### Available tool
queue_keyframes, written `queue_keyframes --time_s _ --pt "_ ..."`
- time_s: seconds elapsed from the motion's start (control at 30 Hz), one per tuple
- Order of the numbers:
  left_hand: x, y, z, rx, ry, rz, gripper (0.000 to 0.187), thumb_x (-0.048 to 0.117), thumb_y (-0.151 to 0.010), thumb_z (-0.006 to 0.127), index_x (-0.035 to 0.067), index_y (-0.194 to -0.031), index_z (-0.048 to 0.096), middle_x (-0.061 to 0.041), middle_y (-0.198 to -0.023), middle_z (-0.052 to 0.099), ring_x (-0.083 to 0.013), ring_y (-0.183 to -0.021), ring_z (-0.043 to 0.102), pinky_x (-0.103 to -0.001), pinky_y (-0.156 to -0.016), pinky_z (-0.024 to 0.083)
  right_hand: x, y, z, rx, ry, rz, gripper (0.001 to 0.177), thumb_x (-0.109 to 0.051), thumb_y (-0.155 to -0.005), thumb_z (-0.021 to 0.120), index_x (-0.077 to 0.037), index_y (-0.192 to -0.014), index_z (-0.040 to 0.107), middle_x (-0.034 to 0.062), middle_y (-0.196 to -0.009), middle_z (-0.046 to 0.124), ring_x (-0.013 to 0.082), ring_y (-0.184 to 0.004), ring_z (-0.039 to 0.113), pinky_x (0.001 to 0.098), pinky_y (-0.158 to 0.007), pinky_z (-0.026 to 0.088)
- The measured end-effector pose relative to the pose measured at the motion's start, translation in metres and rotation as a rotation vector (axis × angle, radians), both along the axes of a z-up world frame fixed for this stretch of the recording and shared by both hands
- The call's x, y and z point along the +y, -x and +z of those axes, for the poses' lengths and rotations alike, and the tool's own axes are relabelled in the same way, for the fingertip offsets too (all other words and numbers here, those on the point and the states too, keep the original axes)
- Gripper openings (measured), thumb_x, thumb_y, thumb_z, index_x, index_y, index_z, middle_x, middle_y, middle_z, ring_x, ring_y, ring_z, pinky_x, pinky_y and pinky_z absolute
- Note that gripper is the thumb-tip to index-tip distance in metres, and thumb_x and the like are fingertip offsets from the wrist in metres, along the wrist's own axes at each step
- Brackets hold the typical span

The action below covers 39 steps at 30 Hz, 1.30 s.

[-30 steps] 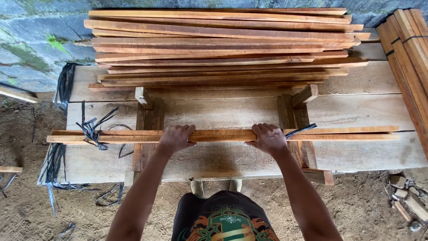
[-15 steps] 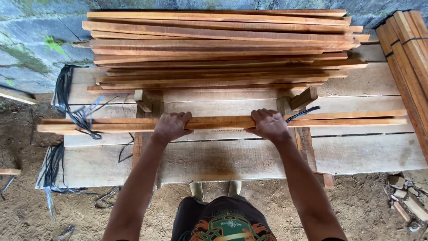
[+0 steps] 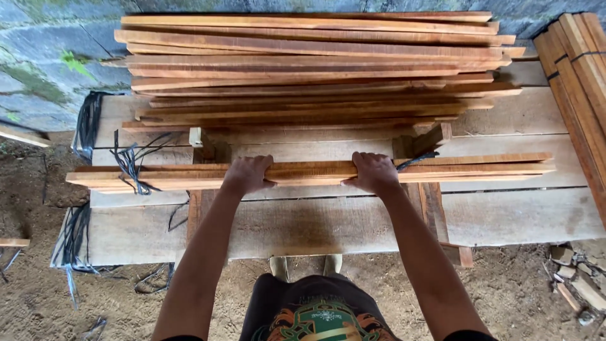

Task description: Bundling thin wood slats together using black rubber ties.

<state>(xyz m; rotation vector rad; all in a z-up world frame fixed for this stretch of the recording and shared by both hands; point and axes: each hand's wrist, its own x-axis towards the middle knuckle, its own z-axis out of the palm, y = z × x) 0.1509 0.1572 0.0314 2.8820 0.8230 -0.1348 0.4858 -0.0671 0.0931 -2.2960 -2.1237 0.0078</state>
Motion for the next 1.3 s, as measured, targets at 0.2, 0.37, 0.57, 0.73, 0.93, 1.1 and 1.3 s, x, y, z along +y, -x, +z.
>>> queue_keyframes --time_s 0.2,0.37,0.57,0.73,0.93,1.1,1.3 --pt "-0.01 0.008 -0.02 -0.015 -0.013 0.025 0.057 0.061 -0.069 0.079 0.023 -0.105 0.056 -0.003 -0.096 0.076 -0.0378 -0.088 0.077 -0.053 -0.078 0.06 -0.017 0.006 -0.01 -0.041 0.024 -0.036 0.06 -0.067 -0.069 0.079 -0.021 -0.098 0.055 0.0009 -0.086 0.071 0.0241 -0.087 0.076 0.0454 -0.077 0.06" --pt "-0.057 0.031 0.022 0.018 0.028 -0.017 0.059 0.06 -0.07 0.079 0.023 -0.107 0.052 -0.004 -0.096 0.076 -0.0381 -0.088 0.077 -0.054 -0.078 0.06 -0.052 0.033 0.016 0.003 0.233 -0.044 0.061 -0.071 -0.077 0.073 -0.022 -0.109 0.054 0.0022 -0.099 0.073 0.0243 -0.099 0.075 0.0467 -0.084 0.061" --pt "-0.106 0.063 0.029 -0.008 0.057 -0.056 0.06 0.065 -0.072 0.08 0.022 -0.104 0.052 -0.001 -0.092 0.075 -0.031 -0.084 0.078 -0.05 -0.074 0.064 -0.08 0.057 0.057 0.072 0.38 -0.027 0.063 -0.077 -0.084 0.067 -0.02 -0.111 0.057 0.0065 -0.102 0.075 0.0245 -0.099 0.076 0.0434 -0.087 0.062" --pt "-0.067 0.044 0.035 -0.107 0.048 -0.155 0.065 0.069 -0.074 0.08 0.021 -0.112 0.058 -0.003 -0.096 0.075 -0.0267 -0.088 0.078 -0.047 -0.076 0.065 -0.063 0.041 0.028 0.132 -0.059 0.093 0.063 -0.07 -0.079 0.076 -0.013 -0.104 0.065 0.0102 -0.087 0.076 0.0269 -0.079 0.077 0.0394 -0.076 0.062" --pt "-0.041 0.033 0.007 -0.318 -0.174 -0.125 0.077 0.069 -0.068 0.076 0.024 -0.129 0.064 -0.001 -0.106 0.074 -0.0223 -0.102 0.071 -0.042 -0.096 0.054 -0.032 0.021 -0.038 -0.038 -0.558 0.121 0.068 -0.074 -0.071 0.075 -0.018 -0.11 0.071 0.0024 -0.097 0.073 0.0205 -0.094 0.071 0.0358 -0.087 0.053" --pt "-0.043 0.028 -0.055 -0.374 -0.242 0.088 0.078 0.071 -0.081 0.066 0.022 -0.142 0.057 -0.004 -0.125 0.069 -0.0253 -0.119 0.065 -0.05 -0.114 0.04 -0.016 0.024 -0.071 0.133 -0.49 -0.004 0.069 -0.062 -0.072 0.082 -0.015 -0.12 0.071 0.0076 -0.107 0.073 0.0262 -0.105 0.07 0.044 -0.104 0.048" --pt "-0.086 0.033 -0.031 -0.387 -0.218 0.197 0.067 0.06 -0.106 0.04 0.017 -0.157 0.043 -0.01 -0.162 0.044 -0.0283 -0.151 0.038 -0.054 -0.127 0.018 -0.023 0.04 -0.075 0.018 -0.591 -0.011 0.071 -0.057 -0.089 0.067 -0.01 -0.142 0.063 0.0159 -0.14 0.063 0.0336 -0.138 0.055 0.0497 -0.12 0.036"
